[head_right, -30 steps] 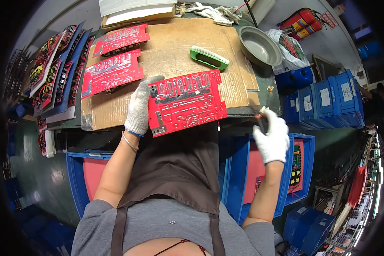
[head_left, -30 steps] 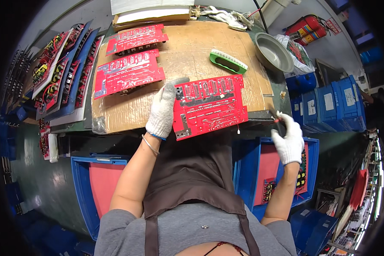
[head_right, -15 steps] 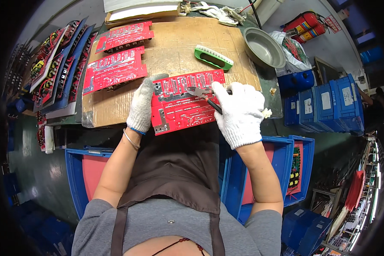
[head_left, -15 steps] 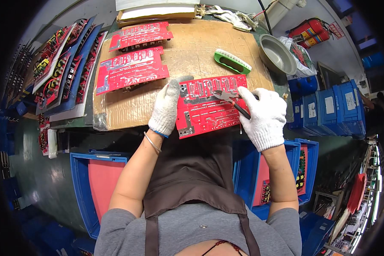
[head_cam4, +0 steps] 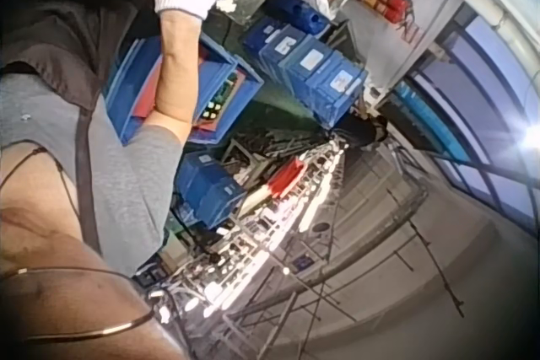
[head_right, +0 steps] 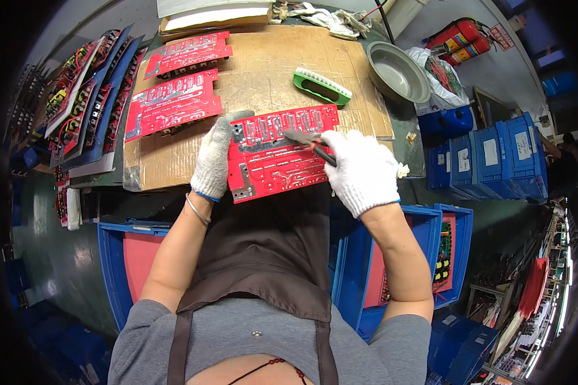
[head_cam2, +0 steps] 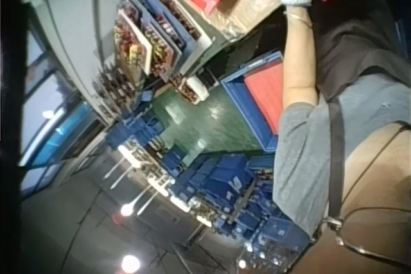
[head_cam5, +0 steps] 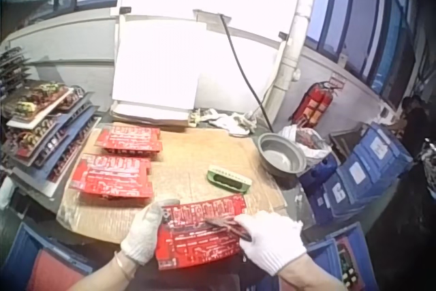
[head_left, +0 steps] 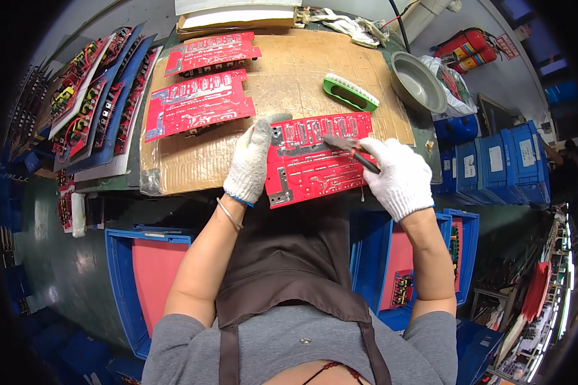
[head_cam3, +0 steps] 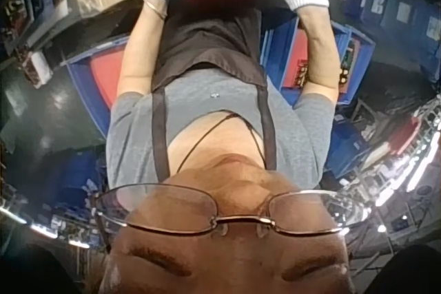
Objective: Clip excess leads or components from printed circuit boards using pliers at a workbench.
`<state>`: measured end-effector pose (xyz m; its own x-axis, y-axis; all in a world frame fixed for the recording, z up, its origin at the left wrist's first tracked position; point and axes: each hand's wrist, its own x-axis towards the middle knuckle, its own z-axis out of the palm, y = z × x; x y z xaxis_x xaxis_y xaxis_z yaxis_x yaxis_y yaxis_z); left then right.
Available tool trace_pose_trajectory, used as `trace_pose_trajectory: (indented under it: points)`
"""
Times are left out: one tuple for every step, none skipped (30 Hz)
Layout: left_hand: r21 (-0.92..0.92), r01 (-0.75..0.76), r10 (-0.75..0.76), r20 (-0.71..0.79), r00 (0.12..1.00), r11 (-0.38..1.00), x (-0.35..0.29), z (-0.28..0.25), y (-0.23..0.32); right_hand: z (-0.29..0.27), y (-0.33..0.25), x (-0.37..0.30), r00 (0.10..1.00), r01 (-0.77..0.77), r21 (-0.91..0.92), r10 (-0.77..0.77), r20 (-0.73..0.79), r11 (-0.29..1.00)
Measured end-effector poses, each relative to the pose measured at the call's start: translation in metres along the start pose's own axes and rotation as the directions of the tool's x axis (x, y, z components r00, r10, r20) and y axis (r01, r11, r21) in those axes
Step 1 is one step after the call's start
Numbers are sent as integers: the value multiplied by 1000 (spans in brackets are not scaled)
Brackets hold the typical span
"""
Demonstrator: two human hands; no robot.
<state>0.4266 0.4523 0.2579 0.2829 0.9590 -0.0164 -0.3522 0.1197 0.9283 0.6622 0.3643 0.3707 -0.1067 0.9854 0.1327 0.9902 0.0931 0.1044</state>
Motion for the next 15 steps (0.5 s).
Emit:
trace_pose_trajectory:
  points:
    - [1, -1, 1, -1, 1000, 1000, 0, 0, 1, 14, 8, -1, 995, -91, 152, 96, -31, 984]
    - [2, 1, -1, 7, 1000, 1000, 0, 0, 2, 20, 14, -2, 979, -175, 299, 197, -44, 938]
    - [3, 3, -4, 16, 1000, 1000, 0, 1, 4, 17, 18, -1, 961, -251, 305, 274, -33, 919]
    - [1, 4, -4, 18, 1000, 1000, -1, 3, 4, 23, 26, -6, 951, -282, 314, 308, -35, 907]
    - [-24, 13, -13, 2, 1000, 1000, -2, 4, 5, 27, 30, -10, 939, -313, 325, 342, -36, 892]
    - [-48, 22, -23, -13, 1000, 999, -2, 5, 5, 28, 33, -14, 938, -315, 326, 345, -36, 891]
    - [-47, 23, -24, -11, 1000, 999, -2, 5, 5, 28, 34, -18, 946, -284, 280, 316, -73, 917]
    - [-40, 17, -17, -15, 1000, 999, -2, 4, 4, 27, 34, -23, 952, -255, 232, 285, -108, 939]
    - [-33, 10, -11, -19, 1000, 999, -2, 4, 4, 26, 33, -26, 952, -258, 232, 288, -106, 938]
    - [-32, 13, -13, -18, 1000, 999, -3, 3, 4, 24, 30, -29, 962, -211, 162, 234, -141, 964]
    - [-24, 1, -1, -11, 1000, 1000, -2, 3, 5, 20, 27, -31, 969, -163, 87, 176, -173, 983]
    - [-15, -11, 11, -5, 1000, 1000, -2, 3, 5, 16, 23, -32, 978, -161, 76, 170, -124, 984]
    - [-15, -9, 9, -4, 1000, 1000, -2, 5, 5, 16, 21, -34, 978, -163, 76, 171, -123, 984]
    - [-22, -3, 3, -14, 1000, 1000, -1, 5, 4, 17, 20, -35, 979, -139, 77, 149, -138, 987]
    - [-29, 2, -3, -25, 1000, 1000, -1, 6, 4, 18, 18, -36, 980, -116, 79, 127, -152, 990]
